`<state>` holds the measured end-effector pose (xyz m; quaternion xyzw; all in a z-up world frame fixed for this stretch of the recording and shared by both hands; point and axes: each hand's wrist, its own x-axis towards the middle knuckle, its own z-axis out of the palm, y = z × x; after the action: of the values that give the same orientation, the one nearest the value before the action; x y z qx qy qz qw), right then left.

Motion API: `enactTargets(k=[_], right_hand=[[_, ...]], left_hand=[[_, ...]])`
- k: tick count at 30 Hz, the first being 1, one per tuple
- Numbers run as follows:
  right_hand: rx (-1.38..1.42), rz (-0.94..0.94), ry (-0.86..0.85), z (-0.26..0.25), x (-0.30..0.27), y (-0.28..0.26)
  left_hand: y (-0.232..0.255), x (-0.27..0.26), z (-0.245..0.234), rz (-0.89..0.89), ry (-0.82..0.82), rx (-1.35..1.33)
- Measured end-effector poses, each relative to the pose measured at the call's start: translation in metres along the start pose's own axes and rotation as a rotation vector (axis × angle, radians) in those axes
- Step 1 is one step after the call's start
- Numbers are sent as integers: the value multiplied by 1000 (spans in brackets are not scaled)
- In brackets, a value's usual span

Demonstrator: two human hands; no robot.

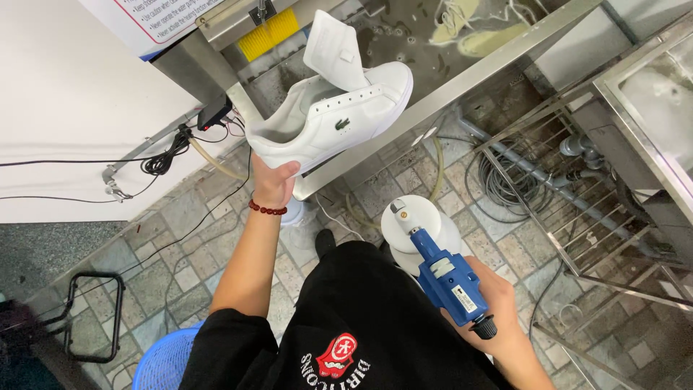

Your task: Clean and dry sneakers using a specialized washing machine and high-pressure air tool.

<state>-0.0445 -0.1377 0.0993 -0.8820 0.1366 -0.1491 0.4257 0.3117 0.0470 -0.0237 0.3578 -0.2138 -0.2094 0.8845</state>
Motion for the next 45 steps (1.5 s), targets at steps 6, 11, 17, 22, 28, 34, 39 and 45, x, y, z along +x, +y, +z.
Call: enactTargets(k=[6,11,17,22,28,34,39,45], right_hand=[[-62,20,53,7,-3,6],[-71,21,55,8,-7,10],[-68,51,26,4,-2,5],[-59,-38,64,5,-2,8],[-83,-21,23,6,-2,9],[-82,-127,54,8,2,3],[-78,-78,46,9,9,-7],[-119,-40,66,15,8,-10]], left_hand=[[2,6,-2,7,-18,2],[3,9,-2,11,-38,-2],[3,13,-1,12,-42,13],[5,15,1,7,-47,19],[13,16,6,3,-61,27],[20,18,10,13,-67,102],[26,17,16,10,-72,123],[27,16,11,20,-68,138]])
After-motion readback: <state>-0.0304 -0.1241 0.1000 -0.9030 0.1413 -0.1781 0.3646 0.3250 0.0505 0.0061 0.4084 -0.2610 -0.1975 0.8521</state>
